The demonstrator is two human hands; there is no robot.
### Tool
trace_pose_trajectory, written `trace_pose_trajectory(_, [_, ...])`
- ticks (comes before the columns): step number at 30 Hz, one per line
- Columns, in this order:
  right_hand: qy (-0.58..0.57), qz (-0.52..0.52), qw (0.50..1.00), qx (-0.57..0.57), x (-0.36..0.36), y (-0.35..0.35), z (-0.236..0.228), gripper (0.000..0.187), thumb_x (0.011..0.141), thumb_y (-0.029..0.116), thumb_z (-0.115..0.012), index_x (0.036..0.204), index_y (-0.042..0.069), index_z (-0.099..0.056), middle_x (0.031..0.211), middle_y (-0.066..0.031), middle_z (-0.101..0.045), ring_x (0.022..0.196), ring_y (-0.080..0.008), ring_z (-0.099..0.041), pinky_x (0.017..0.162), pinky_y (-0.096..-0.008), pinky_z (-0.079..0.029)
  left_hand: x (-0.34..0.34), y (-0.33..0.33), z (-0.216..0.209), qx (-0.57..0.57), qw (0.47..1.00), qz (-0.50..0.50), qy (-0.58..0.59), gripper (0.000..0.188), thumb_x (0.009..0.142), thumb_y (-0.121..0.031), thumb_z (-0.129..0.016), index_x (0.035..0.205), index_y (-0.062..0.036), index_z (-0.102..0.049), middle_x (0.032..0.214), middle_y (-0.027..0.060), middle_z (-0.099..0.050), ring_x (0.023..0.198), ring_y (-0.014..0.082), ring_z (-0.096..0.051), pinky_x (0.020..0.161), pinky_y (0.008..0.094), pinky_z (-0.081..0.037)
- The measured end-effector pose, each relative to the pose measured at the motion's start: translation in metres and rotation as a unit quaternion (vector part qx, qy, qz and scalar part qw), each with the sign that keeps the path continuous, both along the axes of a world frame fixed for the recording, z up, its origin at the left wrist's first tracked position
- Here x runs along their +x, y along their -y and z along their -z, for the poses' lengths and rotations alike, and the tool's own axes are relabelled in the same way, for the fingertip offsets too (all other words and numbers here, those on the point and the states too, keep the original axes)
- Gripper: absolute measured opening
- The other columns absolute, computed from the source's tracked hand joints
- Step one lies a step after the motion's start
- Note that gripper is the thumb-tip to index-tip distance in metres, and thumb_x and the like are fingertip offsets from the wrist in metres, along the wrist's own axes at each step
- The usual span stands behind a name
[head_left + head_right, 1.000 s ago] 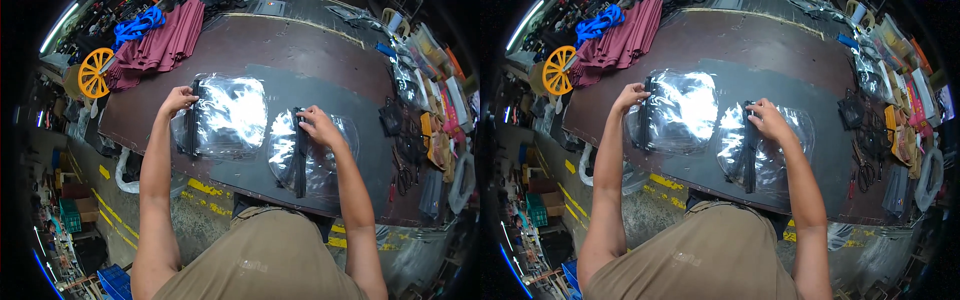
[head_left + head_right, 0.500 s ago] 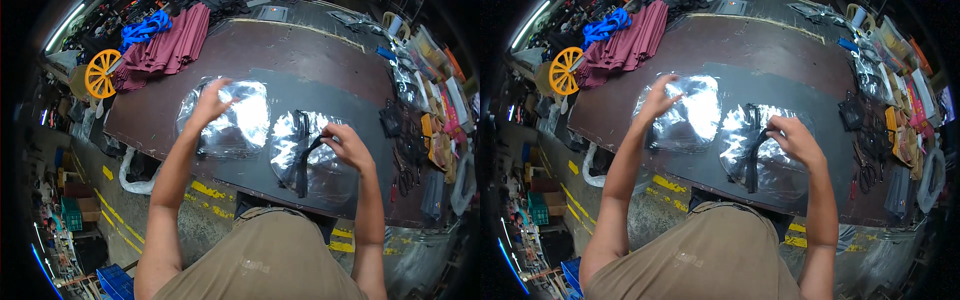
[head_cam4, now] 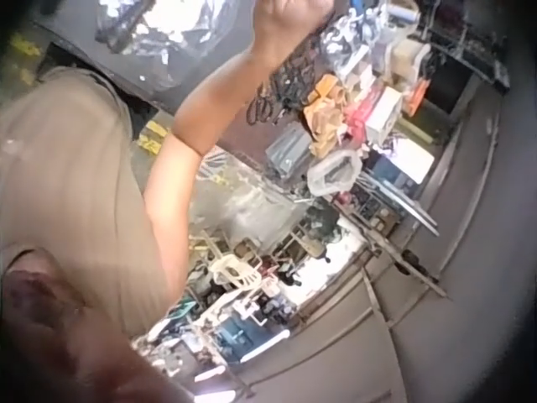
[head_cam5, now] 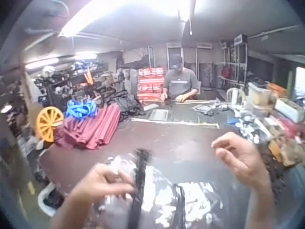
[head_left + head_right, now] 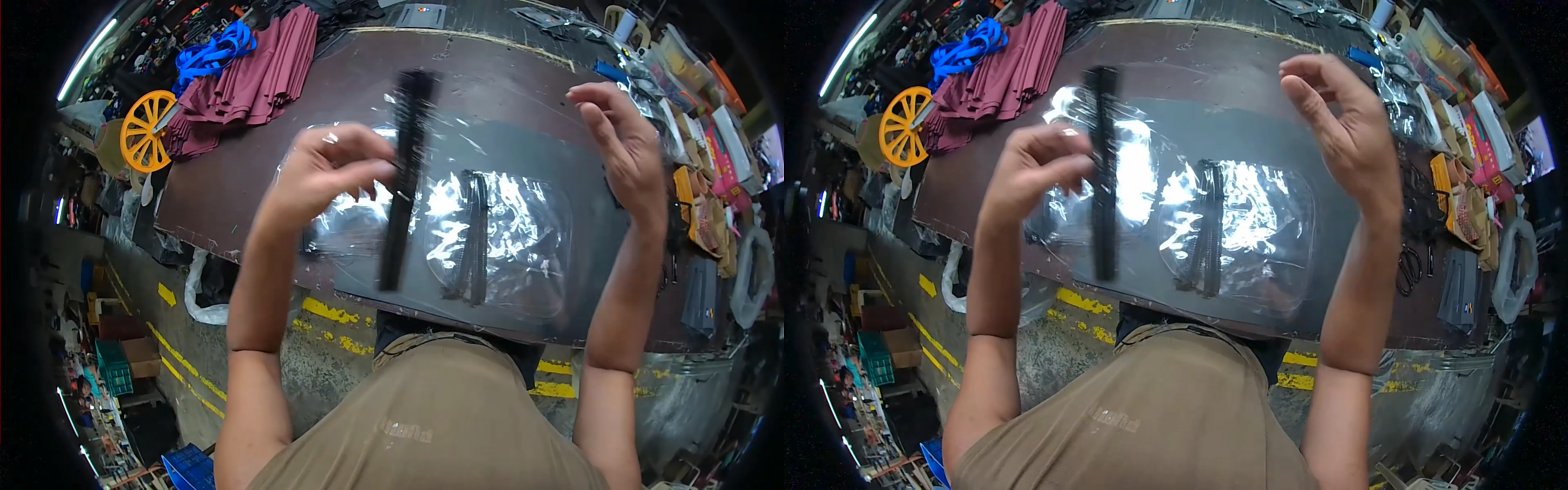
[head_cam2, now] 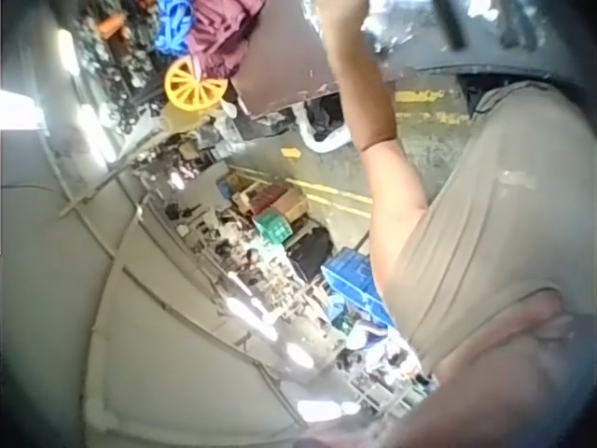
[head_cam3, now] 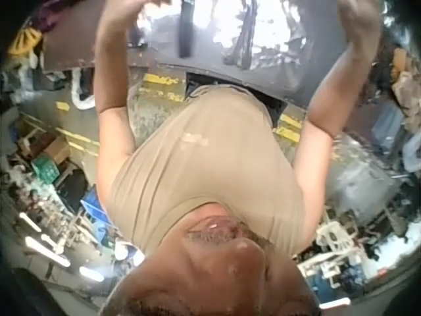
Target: Arranging and organizing plastic bags and black straps on a workbench in a manufacturing setting.
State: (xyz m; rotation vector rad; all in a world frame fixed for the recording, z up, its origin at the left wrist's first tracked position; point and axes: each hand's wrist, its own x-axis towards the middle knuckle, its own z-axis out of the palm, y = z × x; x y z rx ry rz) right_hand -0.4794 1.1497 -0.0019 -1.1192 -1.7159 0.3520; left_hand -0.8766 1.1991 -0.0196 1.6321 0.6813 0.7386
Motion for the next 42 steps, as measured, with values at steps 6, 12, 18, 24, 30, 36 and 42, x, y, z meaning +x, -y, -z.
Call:
trace_pose_trajectory(6, [0.117,-0.027,0.960,-0.254,-0.017,-0.065,0.167,0.025,0.101,0.021,-0.072,0.121,0.005,-0.076,0.112,-0.0131,-0.072,0.103,-0.0303,-0.069,0.093,-0.0395,-0.055,-0.116,-0.107,0.081,-0.074,0.970,-0.181,-0.144,0.014,0.095,-0.011,-0.081,0.106,-0.0036,-0.076,0.086,-0.0016,-0.072,0.068,0.0031,-0.062,0.057,0.0182,-0.046])
trace_pose_trajectory(12, [0.225,-0.024,0.946,-0.231,-0.035,-0.066,0.235,0.030,0.097,0.020,-0.073,0.125,0.009,-0.075,0.123,-0.0128,-0.064,0.118,-0.0338,-0.061,0.103,-0.0446,-0.050,-0.169,-0.130,0.165,-0.112,0.922,-0.275,-0.250,0.013,0.090,-0.013,-0.082,0.101,-0.0069,-0.079,0.088,-0.0032,-0.072,0.076,0.0038,-0.061,0.062,0.0221,-0.044])
trace_pose_trajectory(18, [0.214,-0.020,0.934,-0.284,-0.030,-0.069,0.215,0.024,0.093,0.021,-0.077,0.113,0.008,-0.073,0.124,-0.0108,-0.064,0.124,-0.0327,-0.060,0.104,-0.0431,-0.049,-0.181,-0.137,0.174,-0.094,0.928,-0.266,-0.244,0.014,0.089,-0.015,-0.084,0.099,-0.0073,-0.077,0.084,-0.0041,-0.071,0.071,0.0034,-0.060,0.059,0.0207,-0.043])
trace_pose_trajectory(24, [0.161,-0.043,0.937,-0.309,-0.018,-0.046,0.184,0.022,0.092,0.013,-0.078,0.102,0.002,-0.062,0.096,-0.0138,-0.070,0.093,-0.0330,-0.069,0.083,-0.0415,-0.052,-0.174,-0.130,0.166,0.012,0.878,-0.311,-0.364,0.038,0.086,-0.020,-0.089,0.116,-0.0035,-0.072,0.101,0.0081,-0.075,0.088,0.0207,-0.070,0.074,0.0349,-0.054])
trace_pose_trajectory(30, [0.139,-0.130,0.949,-0.250,-0.011,0.023,0.096,0.017,0.090,0.003,-0.075,0.100,0.001,-0.061,0.086,-0.0158,-0.068,0.081,-0.0346,-0.066,0.073,-0.0437,-0.051,-0.069,-0.072,0.116,0.313,0.831,-0.282,-0.364,0.087,0.081,-0.032,-0.091,0.152,-0.0026,-0.049,0.146,0.0208,-0.062,0.135,0.0367,-0.059,0.111,0.0509,-0.048])
trace_pose_trajectory(36, [0.207,-0.198,0.952,-0.107,-0.036,0.076,-0.028,0.020,0.084,-0.003,-0.077,0.099,0.000,-0.064,0.088,-0.0157,-0.067,0.079,-0.0356,-0.066,0.071,-0.0428,-0.052,0.087,0.055,0.041,0.134,0.974,0.179,0.032,0.072,0.084,-0.025,-0.091,0.146,-0.0083,-0.060,0.137,0.0100,-0.070,0.130,0.0265,-0.066,0.111,0.0412,-0.051])
trace_pose_trajectory(42, [0.168,-0.095,0.977,0.093,-0.049,0.063,-0.068,0.031,0.089,0.007,-0.083,0.116,-0.003,-0.071,0.106,-0.0122,-0.072,0.097,-0.0220,-0.071,0.085,-0.0334,-0.057,0.074,0.051,-0.012,0.067,0.991,0.086,0.080,0.018,0.096,-0.003,-0.076,0.114,0.0002,-0.074,0.092,0.0056,-0.079,0.080,0.0113,-0.074,0.066,0.0266,-0.058])
